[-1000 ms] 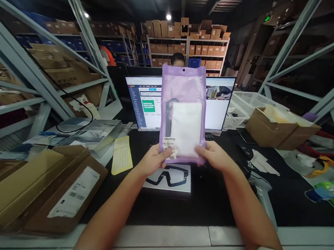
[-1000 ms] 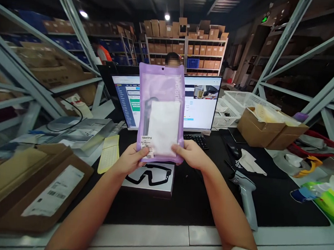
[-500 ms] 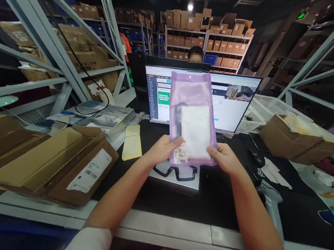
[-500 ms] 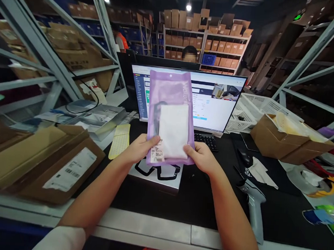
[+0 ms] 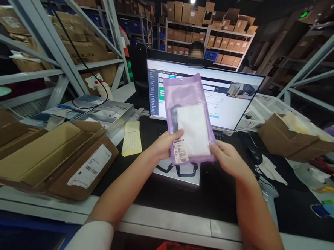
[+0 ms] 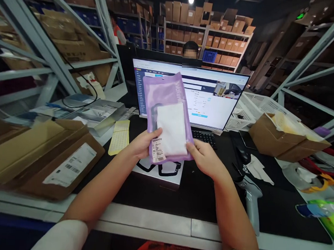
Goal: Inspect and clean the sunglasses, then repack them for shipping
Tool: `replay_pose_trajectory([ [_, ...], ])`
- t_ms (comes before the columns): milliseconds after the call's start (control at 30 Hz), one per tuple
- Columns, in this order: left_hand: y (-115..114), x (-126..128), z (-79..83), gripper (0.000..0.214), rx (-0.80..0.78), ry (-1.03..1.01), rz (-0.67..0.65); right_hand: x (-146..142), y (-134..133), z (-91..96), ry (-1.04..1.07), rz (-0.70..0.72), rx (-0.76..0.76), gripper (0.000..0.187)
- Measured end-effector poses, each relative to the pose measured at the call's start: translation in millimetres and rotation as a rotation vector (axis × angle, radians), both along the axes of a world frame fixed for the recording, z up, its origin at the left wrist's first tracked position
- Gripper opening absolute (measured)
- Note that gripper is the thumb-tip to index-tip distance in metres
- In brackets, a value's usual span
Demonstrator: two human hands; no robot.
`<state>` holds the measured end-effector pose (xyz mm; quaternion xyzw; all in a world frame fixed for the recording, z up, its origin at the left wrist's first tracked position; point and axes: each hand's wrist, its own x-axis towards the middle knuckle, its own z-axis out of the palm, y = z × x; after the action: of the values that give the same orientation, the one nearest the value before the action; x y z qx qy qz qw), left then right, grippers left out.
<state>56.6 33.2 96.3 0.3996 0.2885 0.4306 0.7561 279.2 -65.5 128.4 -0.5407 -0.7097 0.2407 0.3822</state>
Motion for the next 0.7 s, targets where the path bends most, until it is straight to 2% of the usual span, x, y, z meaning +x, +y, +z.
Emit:
replay_pose_trajectory([
  [100,5.4,7.6,-1.2,0.039,-0.042,-0.037,0.137,9.9,-39.7,26.4,-0.022,-0.312,0.329,0.038],
  [167,7.9,9.0,-0.2,0.033,-0.027,-0.060,0.217,33.0,-70.8,33.9,-0.039,-0.469,0.371,0.037],
  [200,8.7,8.9,0.7,0.030,-0.017,-0.068,0.248,49.3,-85.1,31.4,-0.101,-0.535,0.330,0.036],
  [267,9.2,7.8,3.0,0.025,-0.018,-0.075,0.284,87.5,-108.4,12.7,-0.221,-0.673,0.215,0.033],
  [333,8.6,7.2,4.6,0.022,-0.036,-0.069,0.283,125.9,-124.3,-20.6,-0.330,-0.765,-0.086,0.035],
  [400,7.3,8.6,4.3,0.020,-0.045,-0.067,0.268,155.3,-132.4,-59.9,-0.386,-0.847,-0.450,0.037],
  [467,5.8,12.3,1.5,0.018,-0.037,-0.070,0.254,169.9,-133.5,-96.0,-0.325,-0.878,-0.600,0.036],
  [567,3.7,19.8,-6.0,0.017,-0.019,-0.098,0.244,166.3,-130.7,-129.5,-0.251,-0.983,-0.585,0.035],
  [633,2.5,23.6,-10.4,0.019,-0.012,-0.119,0.240,155.3,-134.4,-134.3,-0.215,-1.023,-0.537,0.032],
  [700,1.1,25.3,-12.9,0.021,-0.015,-0.125,0.240,142.9,-145.7,-127.1,-0.069,-1.003,-0.445,0.029],
])
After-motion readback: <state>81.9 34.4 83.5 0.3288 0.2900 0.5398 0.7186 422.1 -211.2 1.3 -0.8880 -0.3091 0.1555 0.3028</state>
